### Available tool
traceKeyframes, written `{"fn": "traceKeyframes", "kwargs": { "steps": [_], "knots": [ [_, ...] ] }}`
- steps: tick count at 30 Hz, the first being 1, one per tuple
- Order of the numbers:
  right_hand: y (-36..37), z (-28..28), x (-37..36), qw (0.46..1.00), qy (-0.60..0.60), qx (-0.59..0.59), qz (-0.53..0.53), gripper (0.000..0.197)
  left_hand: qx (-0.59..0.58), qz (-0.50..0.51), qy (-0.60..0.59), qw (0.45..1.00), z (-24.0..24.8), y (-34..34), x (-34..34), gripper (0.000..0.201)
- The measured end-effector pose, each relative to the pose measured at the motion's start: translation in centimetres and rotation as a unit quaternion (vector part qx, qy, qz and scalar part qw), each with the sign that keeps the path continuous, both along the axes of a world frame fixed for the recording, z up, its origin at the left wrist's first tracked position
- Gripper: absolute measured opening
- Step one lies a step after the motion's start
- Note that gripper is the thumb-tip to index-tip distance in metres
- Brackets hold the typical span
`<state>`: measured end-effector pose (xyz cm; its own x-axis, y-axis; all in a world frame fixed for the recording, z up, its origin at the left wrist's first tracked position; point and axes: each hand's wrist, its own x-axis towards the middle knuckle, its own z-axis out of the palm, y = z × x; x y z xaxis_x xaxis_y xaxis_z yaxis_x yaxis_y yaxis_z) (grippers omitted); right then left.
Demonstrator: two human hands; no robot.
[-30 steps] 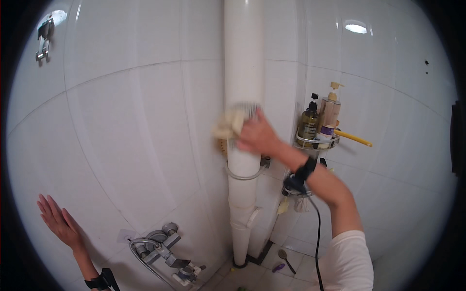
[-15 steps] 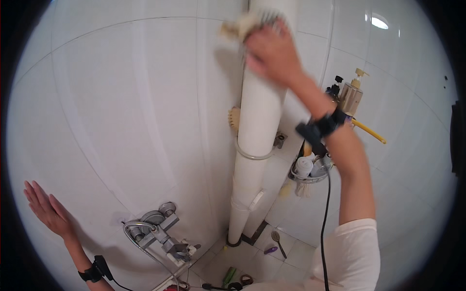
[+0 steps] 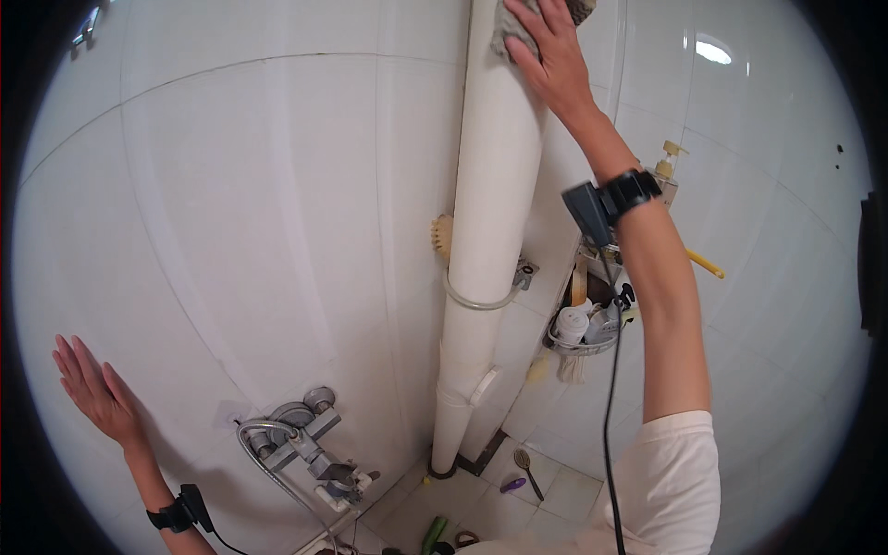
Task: The person wipes the tiled walls and a large pipe in a bathroom using a cloth, then uses a long-handled squeegee to clear water from the floor.
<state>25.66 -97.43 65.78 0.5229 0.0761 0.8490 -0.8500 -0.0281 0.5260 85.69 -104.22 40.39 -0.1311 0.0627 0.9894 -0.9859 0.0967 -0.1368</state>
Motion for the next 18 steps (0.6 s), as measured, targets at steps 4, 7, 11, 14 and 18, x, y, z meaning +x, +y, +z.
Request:
{"fn": "traceKeyframes", "kwargs": {
  "steps": [4, 7, 11, 14, 18],
  "knots": [
    [-1.9, -8.1, 1.9, 0.991, -0.126, 0.028, 0.043, 0.048, -0.008, 0.016, 0.003, 1.000, 0.0, 0.3, 1.1, 0.043],
    [-0.6, -23.1, 1.7, 0.958, -0.240, 0.158, 0.024, 0.055, -0.014, 0.040, 0.027, 0.999, -0.7, 0.2, 1.4, 0.043],
    [3.5, -30.5, 2.5, 0.937, -0.206, 0.283, -0.004, 0.056, 0.008, 0.046, -0.005, 0.999, -0.7, -0.2, 1.1, 0.045],
    [2.7, -25.3, 2.6, 0.948, -0.215, 0.234, 0.006, 0.058, -0.011, 0.058, -0.006, 0.998, -0.7, 0.1, 1.5, 0.044],
    [0.4, -12.3, 2.0, 0.979, -0.168, 0.108, 0.047, 0.054, 0.004, 0.070, 0.002, 0.998, -0.6, -0.1, 1.3, 0.045]
  ]
}}
